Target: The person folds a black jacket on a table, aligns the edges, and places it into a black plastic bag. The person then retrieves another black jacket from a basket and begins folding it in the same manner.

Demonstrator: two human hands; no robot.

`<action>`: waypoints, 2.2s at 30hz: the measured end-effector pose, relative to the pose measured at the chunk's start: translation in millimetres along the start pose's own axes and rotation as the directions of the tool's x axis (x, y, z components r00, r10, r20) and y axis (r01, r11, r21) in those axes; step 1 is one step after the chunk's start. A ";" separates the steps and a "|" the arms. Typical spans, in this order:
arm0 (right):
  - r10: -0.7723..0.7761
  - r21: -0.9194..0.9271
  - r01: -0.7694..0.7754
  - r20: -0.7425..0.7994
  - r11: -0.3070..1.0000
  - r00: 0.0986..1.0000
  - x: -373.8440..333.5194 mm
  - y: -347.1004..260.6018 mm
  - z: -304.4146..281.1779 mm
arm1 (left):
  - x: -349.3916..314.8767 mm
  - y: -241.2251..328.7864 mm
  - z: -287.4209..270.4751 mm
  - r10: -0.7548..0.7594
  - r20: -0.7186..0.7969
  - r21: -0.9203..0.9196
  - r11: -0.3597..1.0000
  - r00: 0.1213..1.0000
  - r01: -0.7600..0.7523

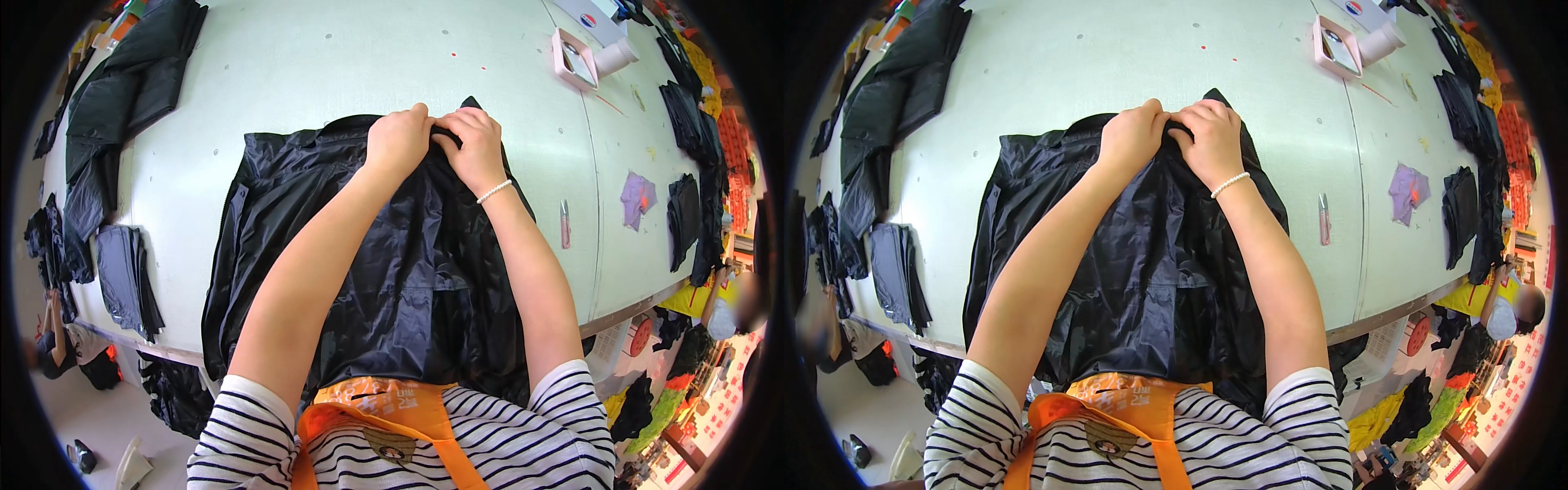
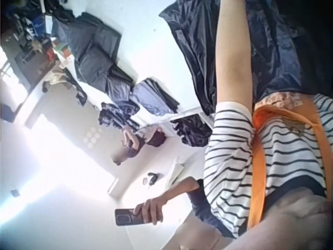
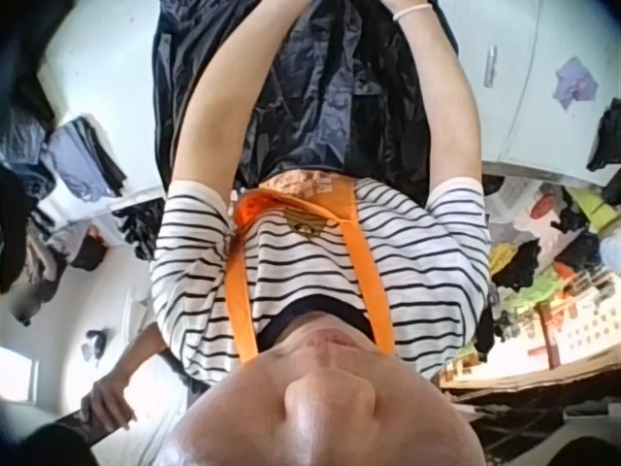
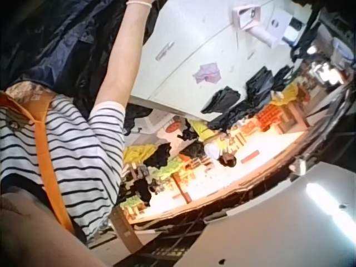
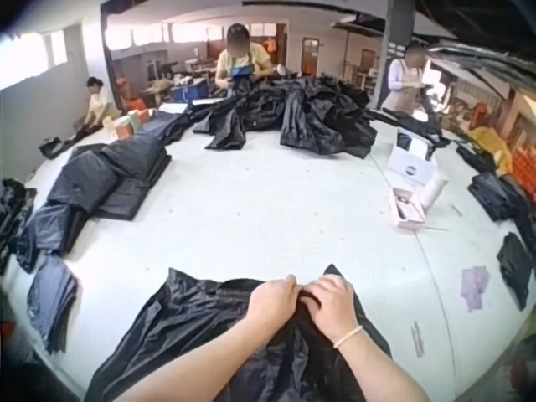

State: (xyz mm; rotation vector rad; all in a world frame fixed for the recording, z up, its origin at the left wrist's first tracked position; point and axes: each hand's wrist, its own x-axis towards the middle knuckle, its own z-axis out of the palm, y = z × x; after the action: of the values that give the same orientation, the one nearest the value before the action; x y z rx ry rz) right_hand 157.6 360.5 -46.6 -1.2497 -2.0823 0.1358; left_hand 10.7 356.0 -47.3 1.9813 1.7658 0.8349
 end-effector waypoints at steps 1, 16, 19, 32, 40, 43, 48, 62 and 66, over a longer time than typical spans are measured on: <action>-0.007 0.018 0.007 0.045 1.000 0.999 0.4 3.2 -0.7 | -2.0 2.8 -0.2 0.034 0.002 0.046 0.998 0.999 -0.034; 0.184 0.090 -0.185 0.028 0.979 0.983 -33.5 45.7 5.3 | -61.6 -135.5 -71.9 -0.261 -0.282 0.278 0.899 0.923 0.339; 0.262 0.005 -0.262 -0.025 0.965 0.965 -56.2 79.3 -25.4 | -76.5 -170.2 -101.8 -0.372 -0.411 0.199 0.855 0.833 0.480; 0.632 -0.450 -0.591 -0.072 0.670 0.772 -256.8 174.1 -125.7 | -140.6 -175.4 -135.2 -0.786 -0.011 -0.638 0.482 0.619 0.601; 0.562 0.576 -0.552 0.185 0.602 0.806 -95.4 -15.3 -94.0 | -200.6 -62.1 -175.2 -0.685 -0.005 -0.898 0.324 0.729 0.298; 0.409 0.628 -0.507 0.308 0.591 0.859 -52.9 -88.9 -92.5 | -221.3 -38.6 -180.1 -0.669 -0.007 -0.919 0.297 0.744 0.259; 0.005 0.620 -0.173 0.263 0.765 0.965 -55.1 -203.4 -75.9 | -242.9 -8.0 -184.8 -0.645 0.011 -0.953 0.225 0.764 0.203; -0.241 0.403 0.141 0.209 0.904 0.948 -67.4 -261.3 -60.9 | -258.6 3.0 -179.1 -0.554 -0.221 -0.817 0.554 0.803 0.157; -0.249 0.307 0.179 0.208 0.935 0.946 -67.6 -262.6 -66.7 | -255.3 11.8 -178.7 -0.460 -0.398 -0.634 0.763 0.794 0.124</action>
State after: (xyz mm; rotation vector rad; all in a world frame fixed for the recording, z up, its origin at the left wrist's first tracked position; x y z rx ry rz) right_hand 24.5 149.8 79.3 -0.8587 -2.2957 0.4928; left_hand -105.8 82.7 47.6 1.0653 1.7291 1.6874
